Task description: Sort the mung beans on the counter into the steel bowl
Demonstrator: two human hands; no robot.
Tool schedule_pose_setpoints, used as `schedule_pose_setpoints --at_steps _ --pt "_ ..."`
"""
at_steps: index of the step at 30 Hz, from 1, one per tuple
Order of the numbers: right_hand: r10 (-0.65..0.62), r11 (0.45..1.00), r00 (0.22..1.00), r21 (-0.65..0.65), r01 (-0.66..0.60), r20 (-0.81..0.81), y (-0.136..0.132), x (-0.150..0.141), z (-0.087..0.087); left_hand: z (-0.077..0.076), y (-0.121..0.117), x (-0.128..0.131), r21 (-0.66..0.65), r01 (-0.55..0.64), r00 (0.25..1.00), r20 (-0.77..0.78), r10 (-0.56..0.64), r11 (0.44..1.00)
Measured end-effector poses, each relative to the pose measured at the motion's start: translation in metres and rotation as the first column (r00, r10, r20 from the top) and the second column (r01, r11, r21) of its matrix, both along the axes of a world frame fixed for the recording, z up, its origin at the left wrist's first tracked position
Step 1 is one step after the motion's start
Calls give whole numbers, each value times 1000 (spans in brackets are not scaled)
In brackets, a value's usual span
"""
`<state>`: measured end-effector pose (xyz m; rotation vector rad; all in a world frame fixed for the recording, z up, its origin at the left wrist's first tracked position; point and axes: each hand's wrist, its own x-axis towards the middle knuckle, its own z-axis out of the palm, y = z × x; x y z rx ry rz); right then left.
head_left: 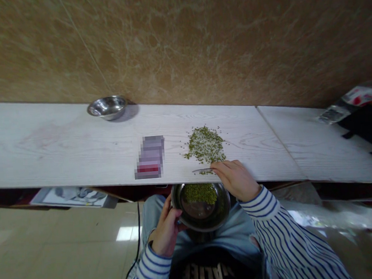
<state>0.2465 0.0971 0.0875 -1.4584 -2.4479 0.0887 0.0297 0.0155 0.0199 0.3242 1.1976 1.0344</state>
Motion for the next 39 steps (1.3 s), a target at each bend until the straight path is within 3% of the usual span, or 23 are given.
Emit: schedule_pose_setpoints --at_steps 6,13,18,23,29,39 --pt "44 999 999 -7 -44 -20 -7 6 3 2 0 4 -5 14 1000 11 -14 1000" --pt "-152 986 988 71 154 -30 -24 20 -1 4 3 14 -15 25 999 42 -25 1000" --pt "-207 973 978 95 208 -20 -34 16 -6 7 5 22 -12 28 997 75 -27 1000" --pt "-184 971 983 150 184 -14 -42 -2 -4 7 6 23 -11 21 997 80 -20 1000" --pt "-141 982 989 120 145 -41 -54 -13 0 6 5 22 -14 21 995 93 -20 1000" --pt "-165 978 985 122 169 -41 -27 -14 -4 0 1 8 -2 -14 998 65 14 1000"
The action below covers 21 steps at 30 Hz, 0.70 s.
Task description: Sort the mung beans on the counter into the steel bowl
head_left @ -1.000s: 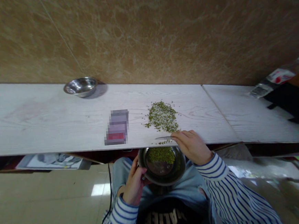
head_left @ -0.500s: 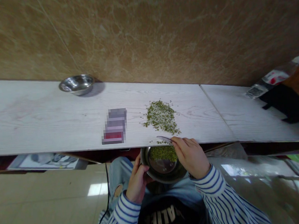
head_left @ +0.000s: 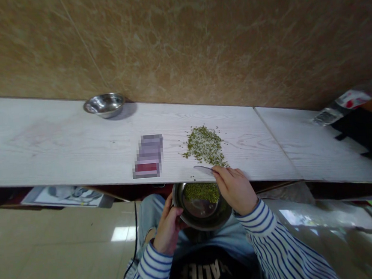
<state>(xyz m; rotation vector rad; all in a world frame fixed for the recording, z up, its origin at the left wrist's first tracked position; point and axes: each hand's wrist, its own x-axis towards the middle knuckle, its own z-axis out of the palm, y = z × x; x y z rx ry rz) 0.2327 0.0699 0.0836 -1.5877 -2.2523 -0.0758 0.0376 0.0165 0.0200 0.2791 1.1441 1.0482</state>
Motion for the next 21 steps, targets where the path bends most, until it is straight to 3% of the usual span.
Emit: schedule_pose_setpoints --at_steps 6,12,21 --pt "119 993 992 -26 -118 33 3 -16 1 1 -3 -20 27 -61 998 -15 62 998" --pt "220 974 975 -49 -220 -14 -10 -11 2 -6 -5 -28 29 -90 995 -38 92 995" --pt "76 996 987 -37 -82 -139 -22 20 4 -12 -9 -14 -19 -59 997 -41 59 998"
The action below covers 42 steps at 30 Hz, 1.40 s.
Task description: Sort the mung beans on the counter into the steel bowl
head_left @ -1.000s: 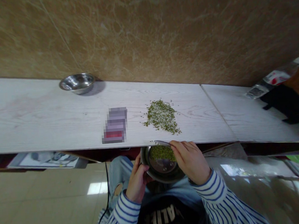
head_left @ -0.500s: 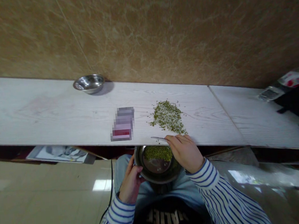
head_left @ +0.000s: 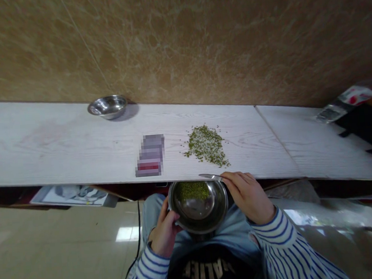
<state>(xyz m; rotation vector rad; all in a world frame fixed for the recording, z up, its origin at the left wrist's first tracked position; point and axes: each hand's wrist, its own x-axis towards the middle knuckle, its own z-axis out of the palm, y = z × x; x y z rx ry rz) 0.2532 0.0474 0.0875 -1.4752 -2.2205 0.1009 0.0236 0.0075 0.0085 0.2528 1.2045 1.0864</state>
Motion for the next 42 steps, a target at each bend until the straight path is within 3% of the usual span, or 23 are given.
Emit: schedule_pose_setpoints --at_steps 8,15,18,27,32,42 --pt "-179 979 984 96 180 -20 -9 32 -1 -4 -3 11 -5 77 996 -31 -78 997" --pt "-255 956 967 154 249 17 -6 61 -3 0 6 12 -30 132 990 -50 -133 991" --pt "-276 950 961 160 269 22 0 70 -6 -2 8 13 -32 100 993 -54 -101 994" --pt "-399 912 915 134 388 65 19 71 -11 -5 6 15 -44 142 989 -30 -143 989" --pt "-381 920 924 119 374 35 21 63 -12 -1 6 18 -53 147 988 -34 -149 988" --pt "-213 977 976 2 213 -44 26 36 -7 1 6 18 -53 136 990 -19 -137 989"
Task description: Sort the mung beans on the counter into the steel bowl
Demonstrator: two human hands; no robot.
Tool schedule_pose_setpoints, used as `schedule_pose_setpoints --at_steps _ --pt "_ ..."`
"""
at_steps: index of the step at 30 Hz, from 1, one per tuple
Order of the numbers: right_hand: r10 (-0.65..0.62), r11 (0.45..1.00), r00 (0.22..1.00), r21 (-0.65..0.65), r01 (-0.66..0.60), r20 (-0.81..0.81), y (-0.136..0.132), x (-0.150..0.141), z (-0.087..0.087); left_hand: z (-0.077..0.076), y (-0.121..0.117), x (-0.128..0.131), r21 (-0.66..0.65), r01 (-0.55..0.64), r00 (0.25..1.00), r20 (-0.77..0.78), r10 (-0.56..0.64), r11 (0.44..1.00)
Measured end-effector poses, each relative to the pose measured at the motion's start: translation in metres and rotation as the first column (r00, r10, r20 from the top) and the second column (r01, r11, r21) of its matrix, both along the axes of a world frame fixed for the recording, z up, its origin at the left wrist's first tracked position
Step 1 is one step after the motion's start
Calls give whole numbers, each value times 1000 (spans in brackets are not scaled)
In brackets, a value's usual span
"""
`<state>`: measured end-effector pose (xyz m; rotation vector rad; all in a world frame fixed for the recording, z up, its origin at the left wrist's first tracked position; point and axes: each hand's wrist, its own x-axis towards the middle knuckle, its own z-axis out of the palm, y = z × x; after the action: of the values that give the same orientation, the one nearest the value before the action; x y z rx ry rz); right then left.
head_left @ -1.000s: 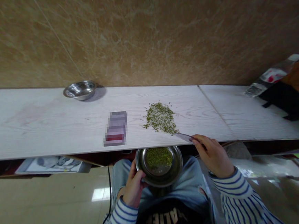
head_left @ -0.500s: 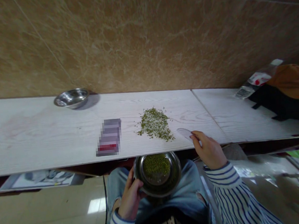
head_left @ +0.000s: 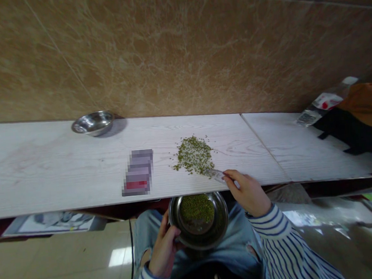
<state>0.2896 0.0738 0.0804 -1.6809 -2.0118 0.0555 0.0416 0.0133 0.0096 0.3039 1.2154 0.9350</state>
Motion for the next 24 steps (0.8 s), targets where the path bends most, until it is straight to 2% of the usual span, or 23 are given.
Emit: schedule_pose_setpoints --at_steps 3,15,19,24 --pt "31 998 1000 -48 -31 1 8 -5 -2 -1 0 -2 -1 1 1000 -18 -1 1000" --pt "19 995 998 -103 -12 63 50 -6 -4 -6 4 -2 -14 -10 1000 3 10 1000" --pt "23 998 999 -64 -20 46 54 -2 0 -6 5 -2 -11 -7 1000 -17 7 1000" --pt "-66 998 997 25 65 32 56 8 -2 -3 5 -1 -20 -18 1000 -20 18 1000"
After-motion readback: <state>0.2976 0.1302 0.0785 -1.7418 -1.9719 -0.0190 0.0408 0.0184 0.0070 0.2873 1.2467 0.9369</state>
